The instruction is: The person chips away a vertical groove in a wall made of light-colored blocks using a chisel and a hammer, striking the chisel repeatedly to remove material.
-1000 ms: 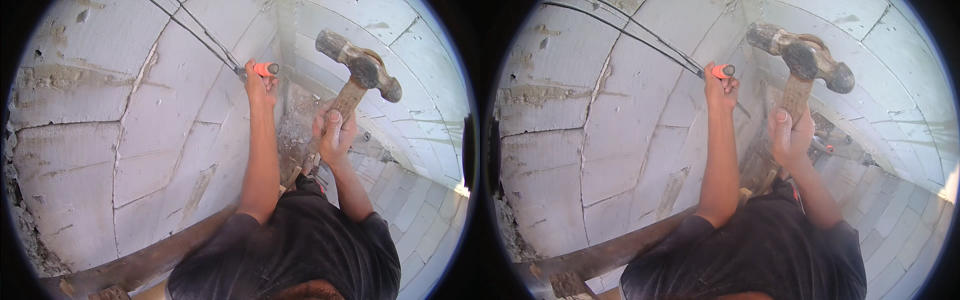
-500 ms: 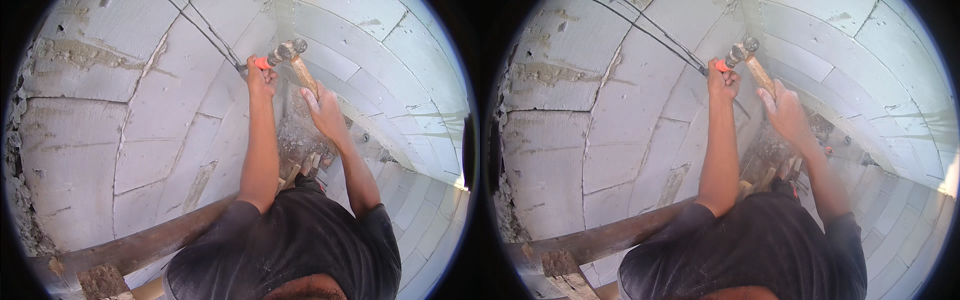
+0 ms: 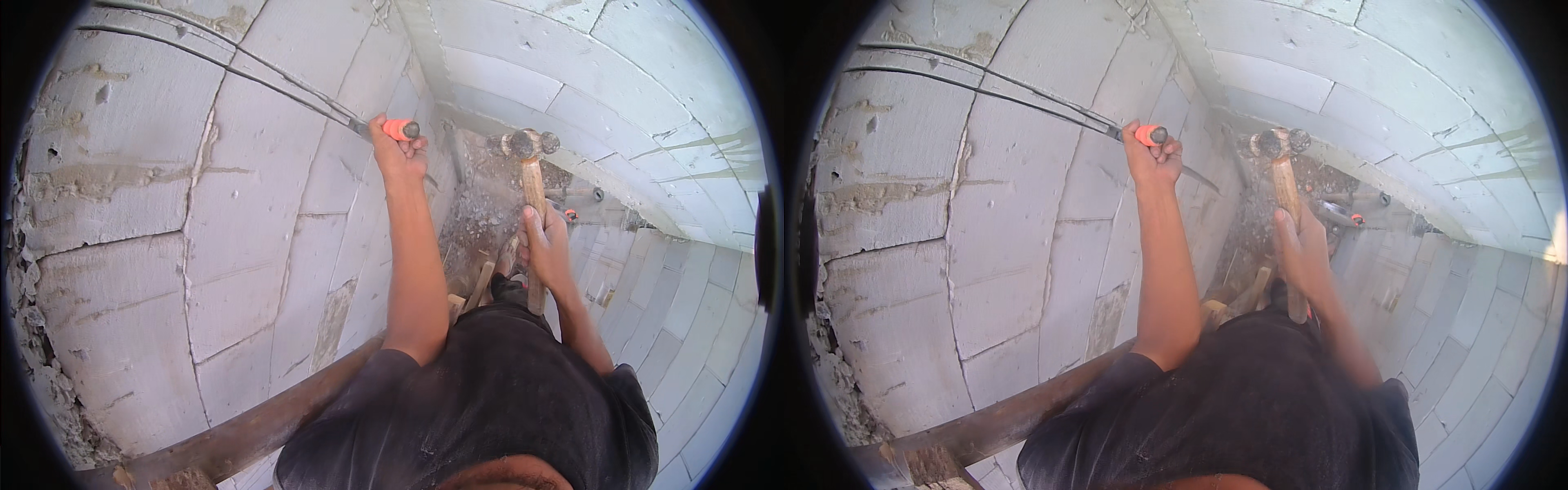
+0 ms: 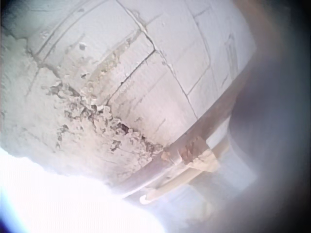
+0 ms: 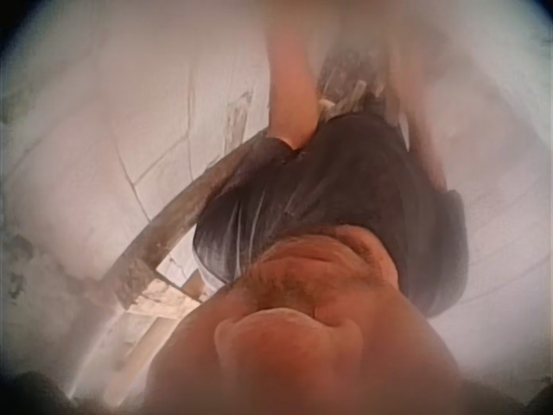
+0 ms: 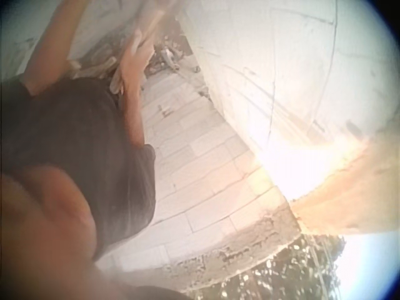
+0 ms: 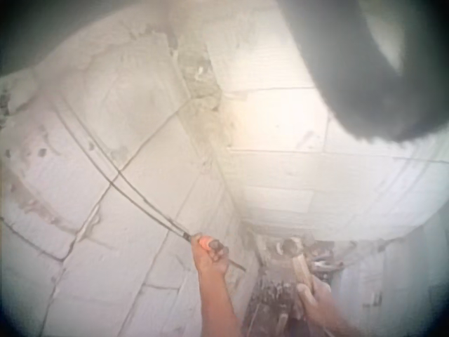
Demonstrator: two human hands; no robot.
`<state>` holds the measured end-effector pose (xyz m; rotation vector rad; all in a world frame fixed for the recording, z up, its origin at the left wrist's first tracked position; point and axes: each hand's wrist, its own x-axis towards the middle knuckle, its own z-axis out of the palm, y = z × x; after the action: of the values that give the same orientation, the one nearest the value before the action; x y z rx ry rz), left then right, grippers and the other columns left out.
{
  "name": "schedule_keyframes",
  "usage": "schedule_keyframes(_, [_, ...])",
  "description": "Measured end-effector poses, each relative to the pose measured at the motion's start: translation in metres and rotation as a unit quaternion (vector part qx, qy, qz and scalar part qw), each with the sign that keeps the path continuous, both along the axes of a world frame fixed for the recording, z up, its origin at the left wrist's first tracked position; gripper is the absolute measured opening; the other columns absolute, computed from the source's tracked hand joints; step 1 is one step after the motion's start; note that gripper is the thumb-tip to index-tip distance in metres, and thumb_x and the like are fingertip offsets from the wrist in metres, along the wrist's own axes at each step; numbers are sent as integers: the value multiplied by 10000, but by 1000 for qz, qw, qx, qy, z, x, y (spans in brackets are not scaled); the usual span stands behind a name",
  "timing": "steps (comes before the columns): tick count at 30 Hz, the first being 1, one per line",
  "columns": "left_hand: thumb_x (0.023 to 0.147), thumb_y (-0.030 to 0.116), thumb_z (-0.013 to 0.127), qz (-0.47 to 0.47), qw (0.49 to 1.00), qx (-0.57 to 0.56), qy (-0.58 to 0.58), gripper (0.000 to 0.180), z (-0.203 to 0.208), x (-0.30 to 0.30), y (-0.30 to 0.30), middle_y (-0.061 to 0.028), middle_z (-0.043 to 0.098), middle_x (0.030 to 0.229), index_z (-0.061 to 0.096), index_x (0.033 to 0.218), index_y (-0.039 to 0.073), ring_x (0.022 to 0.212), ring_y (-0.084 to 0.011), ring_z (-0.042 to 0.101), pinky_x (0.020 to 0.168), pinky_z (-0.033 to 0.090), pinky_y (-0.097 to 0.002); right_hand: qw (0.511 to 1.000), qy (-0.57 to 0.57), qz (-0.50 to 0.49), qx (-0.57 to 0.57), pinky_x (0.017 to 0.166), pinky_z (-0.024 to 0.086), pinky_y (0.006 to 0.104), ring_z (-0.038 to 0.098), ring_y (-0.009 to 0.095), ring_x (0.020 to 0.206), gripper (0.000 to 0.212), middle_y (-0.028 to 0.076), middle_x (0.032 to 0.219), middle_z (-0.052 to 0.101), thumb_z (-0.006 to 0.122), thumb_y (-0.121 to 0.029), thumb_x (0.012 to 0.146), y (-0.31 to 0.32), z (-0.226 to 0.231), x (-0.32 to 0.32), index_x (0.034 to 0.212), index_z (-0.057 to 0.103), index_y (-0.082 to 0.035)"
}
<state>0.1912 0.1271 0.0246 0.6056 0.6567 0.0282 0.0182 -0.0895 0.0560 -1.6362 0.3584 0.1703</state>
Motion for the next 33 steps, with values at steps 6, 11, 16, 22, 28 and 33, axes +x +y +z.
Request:
schedule_keyframes(6, [893, 351, 552, -22, 999, 15, -43, 262, 9, -5, -37, -19, 467, 620, 476, 805, 116, 496, -122, 434, 447, 342, -280, 995, 52, 10, 86, 404, 348, 223, 426, 41, 489, 291, -42, 636, 444, 508, -336, 1022, 4, 9, 2, 998, 500, -45])
schedule_keyframes(11, [881, 362, 561, -41, 996, 74, 28, 262, -3, -11, -56, -34, 510, 681, 488, 885, 110, 542, -142, 521, 446, 356, -286, 997, 10, 23, 70, 409, 360, 226, 426, 42, 489, 283, -37, 649, 453, 512, -320, 1022, 7, 16, 11, 1016, 505, -38])
schedule_keyframes(16, [867, 347, 585, -31, 998, 48, 0, 247, 8, -5, -21, 5, 450, 617, 450, 818, 146, 505, -119, 431, 468, 345, -294, 998, 0, 8, 66, 402, 333, 218, 395, 39, 459, 260, -44, 611, 409, 471, -308, 1040, 8, 21, 11, 926, 470, -74])
schedule_keyframes(22, [836, 323, 597, 46, 997, 63, 27, 242, 15, -12, -38, 10, 428, 669, 426, 881, 158, 550, -116, 433, 475, 325, -294, 998, 27, 32, 53, 421, 361, 225, 431, 47, 486, 312, -35, 643, 456, 506, -333, 1025, 5, 12, 4, 1049, 515, -22])
schedule_keyframes(28, [804, 313, 606, 72, 995, 63, 7, 249, -4, -6, -19, -5, 408, 590, 447, 741, 131, 461, -135, 374, 458, 320, -291, 996, 26, 45, 69, 434, 360, 232, 416, 39, 497, 361, -40, 642, 455, 520, -362, 1019, 7, 15, 6, 1106, 524, -13])
schedule_keyframes(33, [794, 319, 603, 46, 999, 24, 3, 300, -10, -3, -4, -7, 381, 524, 445, 629, 123, 407, -146, 321, 443, 307, -284, 994, 44, 51, 85, 447, 352, 219, 408, 30, 523, 420, -43, 650, 460, 527, -372, 1015, 9, 15, 9, 1207, 525, 1])
